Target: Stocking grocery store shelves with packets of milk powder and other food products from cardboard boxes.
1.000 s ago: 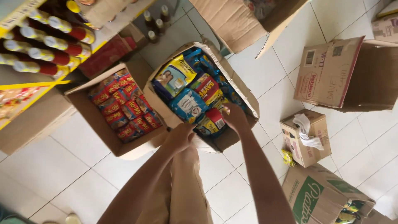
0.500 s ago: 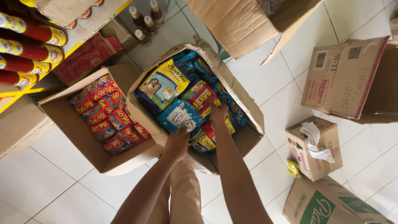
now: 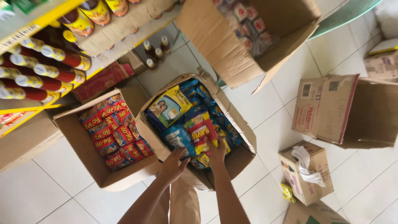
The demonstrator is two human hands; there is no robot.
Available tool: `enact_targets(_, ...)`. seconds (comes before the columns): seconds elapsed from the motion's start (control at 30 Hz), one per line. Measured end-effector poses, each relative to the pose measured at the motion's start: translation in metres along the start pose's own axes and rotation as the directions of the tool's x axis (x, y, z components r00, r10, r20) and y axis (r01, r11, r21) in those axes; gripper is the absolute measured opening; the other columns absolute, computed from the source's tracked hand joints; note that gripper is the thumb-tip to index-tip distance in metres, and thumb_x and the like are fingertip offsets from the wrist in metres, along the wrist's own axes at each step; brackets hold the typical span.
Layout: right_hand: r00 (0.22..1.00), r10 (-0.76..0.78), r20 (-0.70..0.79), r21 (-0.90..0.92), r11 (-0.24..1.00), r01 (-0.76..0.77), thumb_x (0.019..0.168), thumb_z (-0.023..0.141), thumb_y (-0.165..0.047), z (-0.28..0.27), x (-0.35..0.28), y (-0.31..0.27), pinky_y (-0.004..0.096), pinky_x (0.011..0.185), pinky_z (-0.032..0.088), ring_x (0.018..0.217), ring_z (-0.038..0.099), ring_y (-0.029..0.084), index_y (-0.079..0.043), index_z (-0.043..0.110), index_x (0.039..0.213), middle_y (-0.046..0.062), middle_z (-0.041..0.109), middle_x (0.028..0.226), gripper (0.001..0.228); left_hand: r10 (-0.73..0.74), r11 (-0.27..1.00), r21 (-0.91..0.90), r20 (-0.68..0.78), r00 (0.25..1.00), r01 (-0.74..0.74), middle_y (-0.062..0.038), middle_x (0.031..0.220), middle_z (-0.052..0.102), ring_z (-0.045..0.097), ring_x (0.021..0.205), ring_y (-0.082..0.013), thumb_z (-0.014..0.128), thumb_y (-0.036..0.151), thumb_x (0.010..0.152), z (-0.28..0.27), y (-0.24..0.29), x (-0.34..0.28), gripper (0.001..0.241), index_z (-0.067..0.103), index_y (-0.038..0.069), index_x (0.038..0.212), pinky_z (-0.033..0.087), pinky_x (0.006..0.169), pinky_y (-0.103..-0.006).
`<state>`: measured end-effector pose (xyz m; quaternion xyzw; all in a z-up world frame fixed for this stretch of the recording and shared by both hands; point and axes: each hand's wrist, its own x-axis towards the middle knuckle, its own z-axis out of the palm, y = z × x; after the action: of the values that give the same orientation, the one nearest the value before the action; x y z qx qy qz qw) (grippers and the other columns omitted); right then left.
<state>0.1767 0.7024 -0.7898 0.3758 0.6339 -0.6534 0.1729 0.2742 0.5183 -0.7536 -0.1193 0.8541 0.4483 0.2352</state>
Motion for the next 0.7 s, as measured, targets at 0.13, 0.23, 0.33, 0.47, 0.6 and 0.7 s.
enact_targets(0.13,0.951,-0.301,0.067,-0.169,0.936,0.308,0.086,0.082,-0.016,-0.004,-0.106,-0.062,0.027,0.075,0.051,0.084,0.061,0.011,-0.002,0.068,0.101,0.004,0.07,0.094,0.026,-0.199,0.871,-0.466,-0.048,0.979,0.154,-0.018,0.145,0.052,0.062,0.124,-0.0313,0.065,0.046,0.092,-0.022,0.024,-0.02,0.076,0.04,0.006,0.151,0.051,0.1,-0.0421)
enact_targets(0.23,0.929,-0.369,0.014,-0.217,0.906,0.363,0.086,0.081,-0.013,-0.024,-0.148,-0.089,0.026,0.073,0.05,0.083,0.059,0.009,-0.002,0.069,0.098,0.004,0.069,0.091,0.021,-0.25,0.711,-0.685,-0.031,0.968,0.162,-0.021,0.141,0.059,0.062,0.125,-0.0295,0.064,0.052,0.093,-0.002,0.014,-0.021,0.078,0.044,0.002,0.149,0.05,0.102,-0.0387)
enact_targets(0.33,0.918,-0.397,-0.013,-0.127,0.911,0.392,0.087,0.08,-0.009,-0.054,-0.161,-0.103,0.027,0.075,0.05,0.084,0.058,0.009,-0.002,0.067,0.1,0.003,0.067,0.092,0.019,-0.248,0.672,-0.719,0.004,0.969,0.175,-0.02,0.137,0.063,0.061,0.127,-0.0268,0.065,0.053,0.094,0.015,0.016,-0.021,0.076,0.049,0.0,0.146,0.048,0.105,-0.0373)
enact_targets(0.47,0.959,-0.284,0.01,0.248,0.93,0.273,0.091,0.073,-0.007,-0.082,-0.19,-0.152,0.029,0.082,0.053,0.093,0.064,0.011,-0.005,0.063,0.11,0.002,0.069,0.103,0.022,-0.196,0.53,-0.845,-0.047,0.979,0.066,-0.018,0.125,0.07,0.063,0.119,-0.0307,0.076,0.045,0.088,0.059,0.023,-0.009,0.066,0.059,-0.003,0.131,0.05,0.103,-0.0416)
enact_targets(0.6,0.985,-0.162,0.055,0.377,0.917,0.13,0.094,0.069,-0.011,-0.099,-0.232,-0.184,0.031,0.081,0.055,0.095,0.066,0.013,-0.006,0.061,0.117,0.004,0.068,0.106,0.025,-0.413,0.018,-0.93,0.327,0.85,0.366,-0.012,0.122,0.069,0.066,0.115,-0.03,0.076,0.04,0.081,-0.048,0.142,-0.068,0.061,0.053,0.014,0.131,0.055,0.099,-0.0488)
enact_targets(0.7,0.98,-0.184,0.073,0.434,0.891,0.135,0.096,0.068,-0.013,-0.103,-0.257,-0.207,0.031,0.076,0.054,0.093,0.065,0.014,-0.005,0.058,0.125,0.006,0.066,0.108,0.032,-0.247,-0.008,-0.939,0.336,0.909,0.345,-0.014,0.122,0.074,0.071,0.114,-0.0263,0.081,0.04,0.082,-0.045,0.128,-0.089,0.066,0.057,0.007,0.134,0.057,0.098,-0.0399)
